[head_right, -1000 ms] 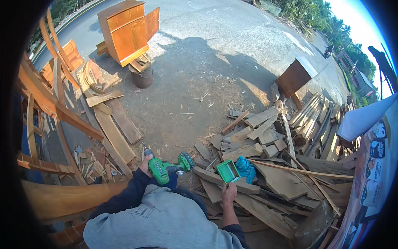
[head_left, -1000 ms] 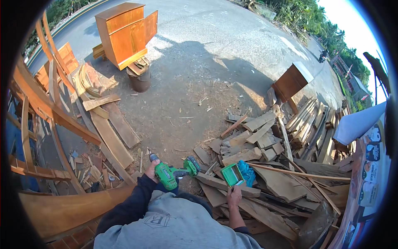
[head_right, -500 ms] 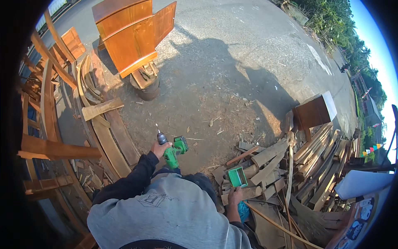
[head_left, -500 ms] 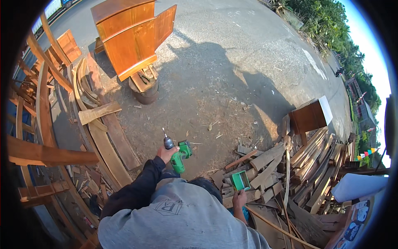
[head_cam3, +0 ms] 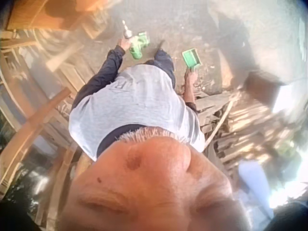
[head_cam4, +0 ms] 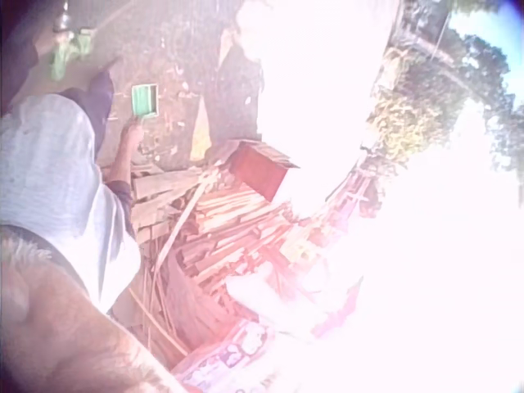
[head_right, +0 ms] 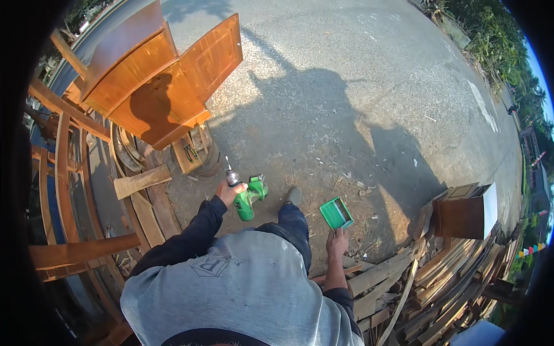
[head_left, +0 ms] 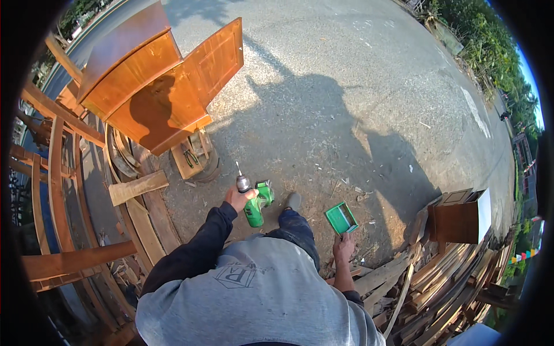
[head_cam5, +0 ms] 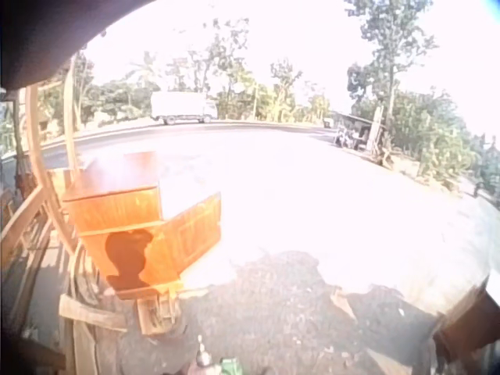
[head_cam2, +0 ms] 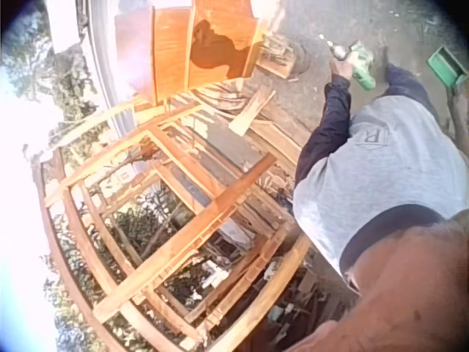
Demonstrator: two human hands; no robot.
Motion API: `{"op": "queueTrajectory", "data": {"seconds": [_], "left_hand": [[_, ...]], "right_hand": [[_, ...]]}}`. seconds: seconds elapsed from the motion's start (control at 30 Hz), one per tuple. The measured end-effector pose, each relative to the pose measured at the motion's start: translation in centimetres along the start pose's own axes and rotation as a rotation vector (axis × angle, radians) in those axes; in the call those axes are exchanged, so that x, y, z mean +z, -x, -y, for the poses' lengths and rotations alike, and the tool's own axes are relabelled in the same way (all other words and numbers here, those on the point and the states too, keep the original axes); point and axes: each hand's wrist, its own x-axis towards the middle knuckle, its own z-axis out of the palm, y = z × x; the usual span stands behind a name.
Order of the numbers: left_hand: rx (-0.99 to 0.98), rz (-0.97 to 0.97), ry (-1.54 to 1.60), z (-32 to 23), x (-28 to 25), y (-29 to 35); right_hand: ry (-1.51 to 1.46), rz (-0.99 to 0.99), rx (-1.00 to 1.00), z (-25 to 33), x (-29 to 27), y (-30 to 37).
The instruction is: The person attaches hinges and handles to wooden cabinet doors and frames using a power drill and screws.
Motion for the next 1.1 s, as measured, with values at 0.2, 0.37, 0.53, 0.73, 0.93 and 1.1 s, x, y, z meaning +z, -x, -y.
{"op": "queueTrajectory", "data": {"seconds": [0.2, 0.37, 0.53, 0.73, 0.93, 1.1], "left_hand": [[-0.106, -0.132, 0.058, -8.8, 3.8, -14.9], [0.177, -0.188, -0.092, -18.1, 5.1, -26.4], [0.082, -0.228, -0.014, -17.5, 6.3, -42.9], [-0.141, -0.208, 0.107, -20.1, 6.0, -60.8], [0.039, -0.317, -0.061, -22.9, 3.1, -71.6], [-0.082, -0.428, -0.302, -21.9, 0.0, -79.2]], "right_hand": [[-0.061, 0.081, -0.237, 6.4, 2.5, -28.9], [-0.074, 0.144, -0.438, 12.9, 7.8, -49.8], [-0.070, 0.289, -0.596, 21.5, 14.4, -67.1], [0.032, 0.481, -0.711, 32.3, 20.8, -84.6], [0.102, 0.667, -0.954, 46.3, 28.6, -99.5], [0.103, 0.805, -1.207, 59.2, 36.9, -106.2]]}}
